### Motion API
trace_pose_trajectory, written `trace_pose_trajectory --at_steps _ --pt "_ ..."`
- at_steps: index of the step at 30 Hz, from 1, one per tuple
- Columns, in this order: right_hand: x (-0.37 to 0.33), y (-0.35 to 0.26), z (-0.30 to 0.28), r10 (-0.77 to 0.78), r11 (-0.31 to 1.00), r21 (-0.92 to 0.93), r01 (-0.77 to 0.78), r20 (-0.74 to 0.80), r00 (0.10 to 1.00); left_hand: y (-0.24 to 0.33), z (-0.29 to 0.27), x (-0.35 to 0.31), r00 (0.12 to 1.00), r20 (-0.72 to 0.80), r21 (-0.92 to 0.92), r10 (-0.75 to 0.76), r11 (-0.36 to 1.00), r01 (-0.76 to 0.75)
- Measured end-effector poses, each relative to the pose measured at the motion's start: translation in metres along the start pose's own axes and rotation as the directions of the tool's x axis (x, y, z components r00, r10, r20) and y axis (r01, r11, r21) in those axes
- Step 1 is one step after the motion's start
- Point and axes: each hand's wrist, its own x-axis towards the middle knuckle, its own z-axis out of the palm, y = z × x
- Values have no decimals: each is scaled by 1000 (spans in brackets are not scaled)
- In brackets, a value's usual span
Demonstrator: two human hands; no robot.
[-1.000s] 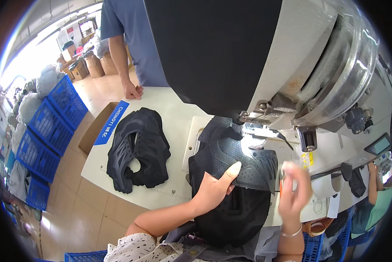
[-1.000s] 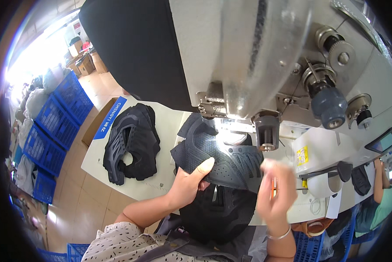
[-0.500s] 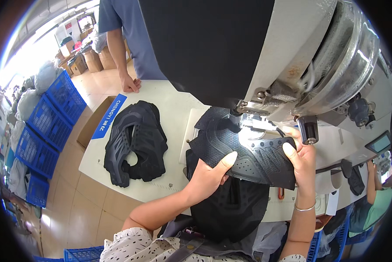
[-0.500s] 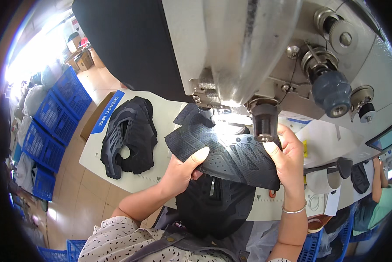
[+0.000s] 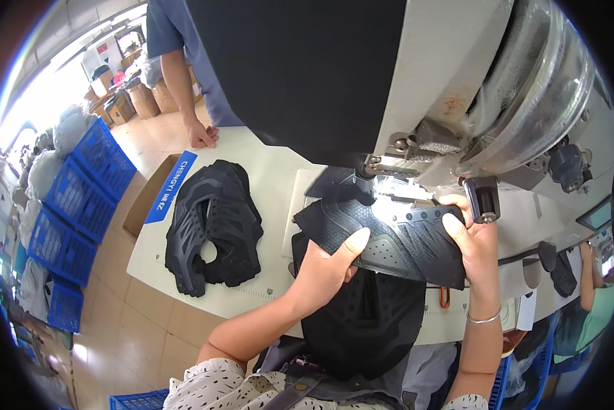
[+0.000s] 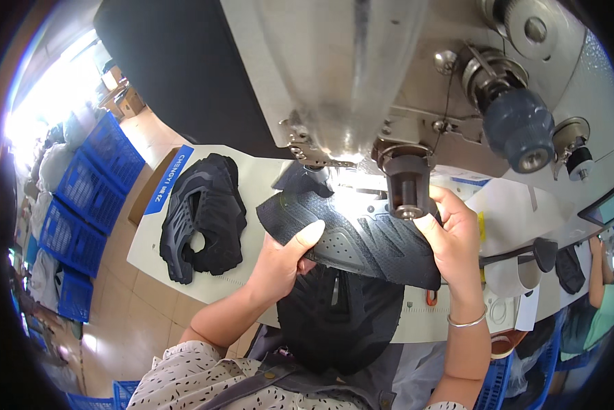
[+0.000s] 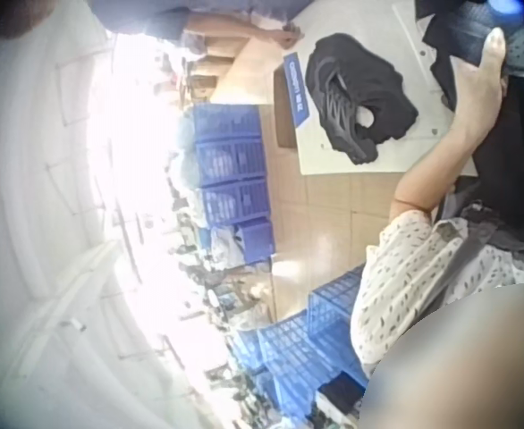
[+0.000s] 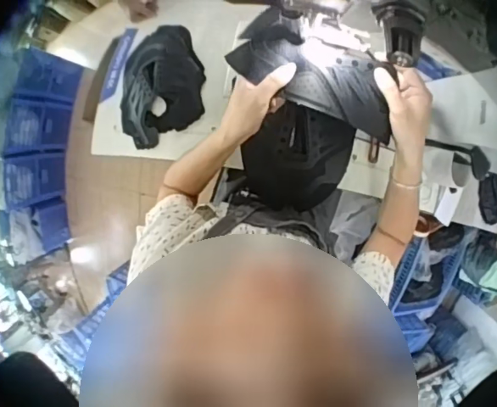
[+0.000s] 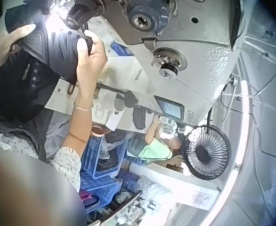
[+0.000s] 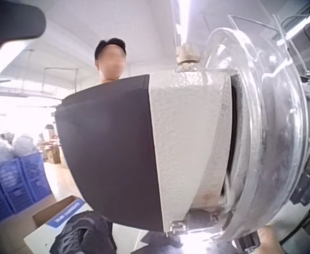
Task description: Using a specialized industrial sewing machine to stitch together components of a shoe upper.
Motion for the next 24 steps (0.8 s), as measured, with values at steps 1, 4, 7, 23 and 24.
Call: trace_pose_trajectory --at_steps 1,4,7,23,24 --pt "0 1 1 -3 1000 25 3 1 1000 0 -1 1 1000 21 -4 3 1000 -3" --pt "1 5 3 -110 994 -20 109 -39 993 -1 -2 4 996 59 -29 62 998 -61" --pt "1 8 2 -112 994 16 112 -11 994 0 -3 5 996 67 5 55 998 -55" --pt "-8 12 4 37 999 4 -36 -31 999 13 -17 20 989 145 160 33 986 -56" --pt "-8 12 5 17 1000 19 -17 -33 999 14 -17 21 990 139 158 34 986 -56"
